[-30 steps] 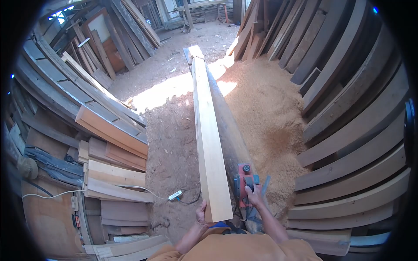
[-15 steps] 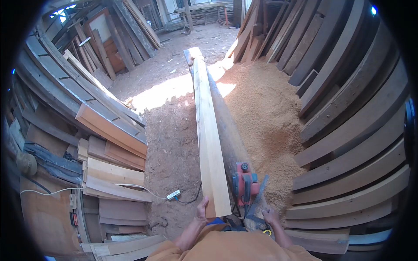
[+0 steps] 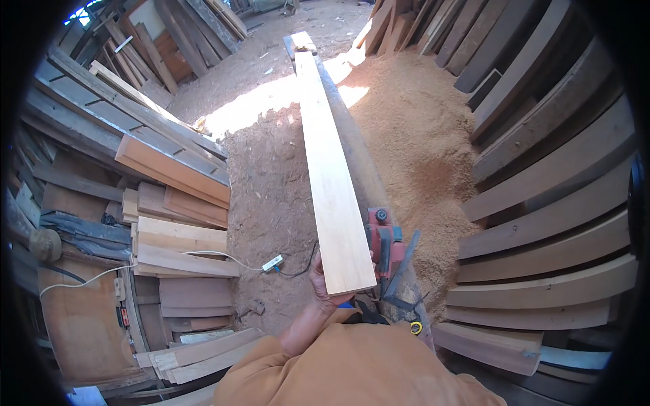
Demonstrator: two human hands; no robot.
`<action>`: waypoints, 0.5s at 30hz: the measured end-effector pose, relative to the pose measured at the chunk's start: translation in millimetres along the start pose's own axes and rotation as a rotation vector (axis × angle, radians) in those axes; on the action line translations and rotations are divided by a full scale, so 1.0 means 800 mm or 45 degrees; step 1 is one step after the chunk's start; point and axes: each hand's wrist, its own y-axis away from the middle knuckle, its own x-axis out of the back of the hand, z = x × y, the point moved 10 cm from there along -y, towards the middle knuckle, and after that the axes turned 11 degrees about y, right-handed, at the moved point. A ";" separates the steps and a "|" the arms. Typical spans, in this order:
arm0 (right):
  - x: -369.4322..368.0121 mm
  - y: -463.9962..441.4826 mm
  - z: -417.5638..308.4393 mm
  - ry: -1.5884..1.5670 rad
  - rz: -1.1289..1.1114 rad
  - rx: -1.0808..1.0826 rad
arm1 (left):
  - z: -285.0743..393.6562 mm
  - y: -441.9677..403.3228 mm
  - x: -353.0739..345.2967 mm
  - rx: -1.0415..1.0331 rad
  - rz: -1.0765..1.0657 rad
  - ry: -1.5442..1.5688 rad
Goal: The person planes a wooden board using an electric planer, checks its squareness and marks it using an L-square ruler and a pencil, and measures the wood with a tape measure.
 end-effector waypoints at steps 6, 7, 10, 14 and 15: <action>-0.010 -0.008 -0.007 -0.016 -0.136 -0.015 | -0.014 -0.011 -0.051 0.011 -0.113 0.088; -0.012 -0.011 -0.008 -0.019 -0.153 -0.012 | -0.015 -0.014 -0.062 0.005 -0.114 0.109; -0.011 -0.019 -0.012 -0.032 -0.191 0.003 | -0.020 -0.029 -0.114 0.025 -0.157 0.066; -0.018 -0.029 -0.013 -0.076 -0.255 0.022 | -0.014 -0.056 -0.174 0.017 -0.275 0.098; -0.017 -0.030 -0.013 -0.104 -0.271 0.028 | -0.014 -0.062 -0.190 -0.001 -0.273 0.072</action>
